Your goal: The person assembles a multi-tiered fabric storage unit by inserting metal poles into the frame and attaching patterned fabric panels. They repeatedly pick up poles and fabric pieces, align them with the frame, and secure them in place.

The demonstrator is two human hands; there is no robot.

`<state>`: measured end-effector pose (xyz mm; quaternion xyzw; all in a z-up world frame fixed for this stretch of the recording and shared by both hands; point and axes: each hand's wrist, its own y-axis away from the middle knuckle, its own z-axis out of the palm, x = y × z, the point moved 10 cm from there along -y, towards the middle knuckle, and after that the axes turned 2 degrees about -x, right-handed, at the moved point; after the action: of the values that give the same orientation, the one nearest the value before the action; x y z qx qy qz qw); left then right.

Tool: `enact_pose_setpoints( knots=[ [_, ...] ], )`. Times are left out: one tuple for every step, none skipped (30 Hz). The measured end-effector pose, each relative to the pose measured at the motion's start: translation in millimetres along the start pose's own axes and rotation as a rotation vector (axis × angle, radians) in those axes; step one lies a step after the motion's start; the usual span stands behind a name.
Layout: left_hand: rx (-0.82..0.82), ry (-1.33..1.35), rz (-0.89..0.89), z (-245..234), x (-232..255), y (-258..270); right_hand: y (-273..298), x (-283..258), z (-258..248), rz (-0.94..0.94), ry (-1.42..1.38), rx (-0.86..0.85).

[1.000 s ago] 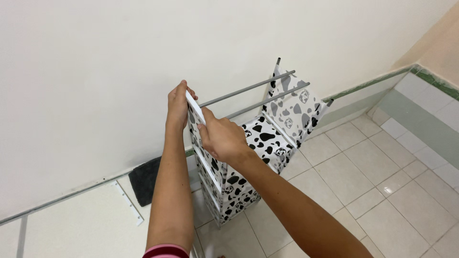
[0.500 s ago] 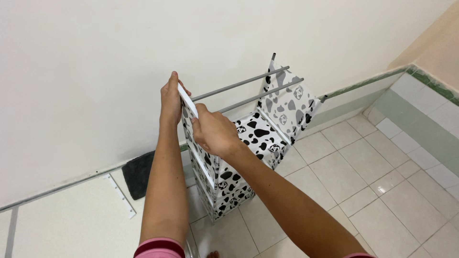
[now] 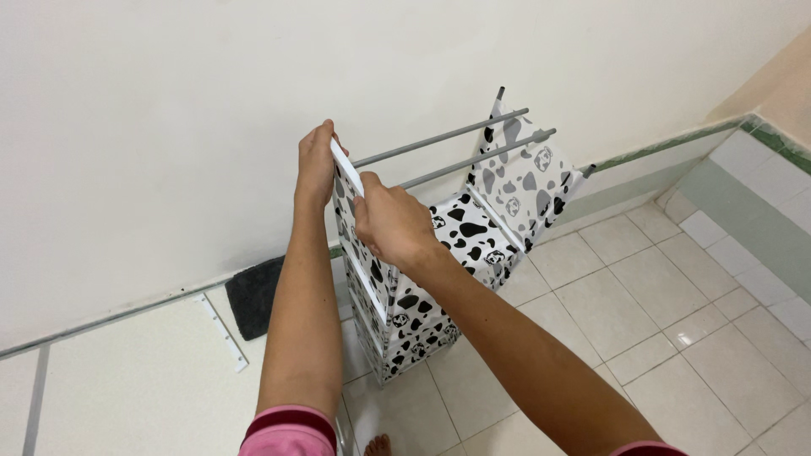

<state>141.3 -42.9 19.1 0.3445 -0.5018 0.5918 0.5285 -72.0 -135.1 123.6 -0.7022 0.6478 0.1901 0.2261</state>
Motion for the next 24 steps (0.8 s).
enact_pose_setpoints(
  knots=[
    [0.0, -0.016, -0.004, -1, -1, -1, 1, 2, 0, 0.008, -0.017, 0.001],
    [0.0, -0.033, -0.008, -1, -1, -1, 3, 3, 0, 0.016, -0.035, 0.002],
    [-0.011, -0.024, 0.004, 0, 0, -1, 5, 5, 0, 0.023, -0.051, 0.004],
    [-0.022, -0.016, 0.016, 2, 2, 1, 7, 5, -1, 0.022, -0.058, 0.012],
    [-0.031, -0.005, 0.033, 4, 5, 0, 7, 4, -3, 0.017, -0.061, 0.024],
    [-0.018, -0.001, 0.028, 3, 6, 0, 7, 4, -4, 0.012, -0.064, 0.035],
    [0.0, 0.0, 0.019, 1, 6, 3, 8, 3, -5, 0.009, -0.052, 0.047],
    [0.018, 0.002, 0.01, 0, 6, 7, 8, 3, -5, 0.005, -0.04, 0.059],
    [0.034, 0.006, 0.023, -1, 7, 12, 10, 3, -4, 0.004, -0.033, 0.066],
    [0.05, 0.01, 0.036, -2, 10, 14, 12, 1, -8, -0.018, 0.013, 0.115],
    [0.067, 0.014, 0.055, -3, 14, 14, 11, -3, -11, -0.046, 0.06, 0.166],
    [0.119, -0.043, 0.053, -5, 17, 14, 11, -7, -14, -0.075, 0.105, 0.218],
    [0.179, -0.103, 0.049, -10, 19, 16, 11, -5, -12, -0.064, 0.077, 0.221],
    [0.238, -0.163, 0.044, -15, 20, 21, 12, -1, -12, -0.052, 0.05, 0.224],
    [0.268, -0.184, -0.03, -17, 13, 24, 11, 2, -12, -0.044, 0.022, 0.227],
    [0.298, -0.204, -0.105, -19, 6, 27, 8, 6, -11, -0.016, -0.015, 0.218],
    [0.305, -0.193, -0.034, -16, 11, 30, 5, 12, -9, 0.013, -0.052, 0.206],
    [0.31, -0.183, 0.036, -15, 16, 33, 5, 18, -6, 0.043, -0.088, 0.194],
    [0.297, -0.165, 0.064, -14, 15, 37, 5, 18, -6, -0.002, -0.106, 0.212],
    [0.284, -0.147, 0.092, -13, 15, 42, 6, 19, -7, -0.047, -0.125, 0.229],
    [0.269, -0.131, 0.121, -10, 17, 46, 7, 19, -11, -0.092, -0.146, 0.248],
    [0.267, -0.127, 0.121, -9, 17, 50, 11, 18, -14, -0.159, -0.138, 0.259],
    [0.267, -0.123, 0.117, -7, 16, 57, 20, 18, -15, -0.225, -0.131, 0.266],
    [0.268, -0.119, 0.113, -7, 15, 64, 28, 16, -15, -0.29, -0.125, 0.274]
  ],
)
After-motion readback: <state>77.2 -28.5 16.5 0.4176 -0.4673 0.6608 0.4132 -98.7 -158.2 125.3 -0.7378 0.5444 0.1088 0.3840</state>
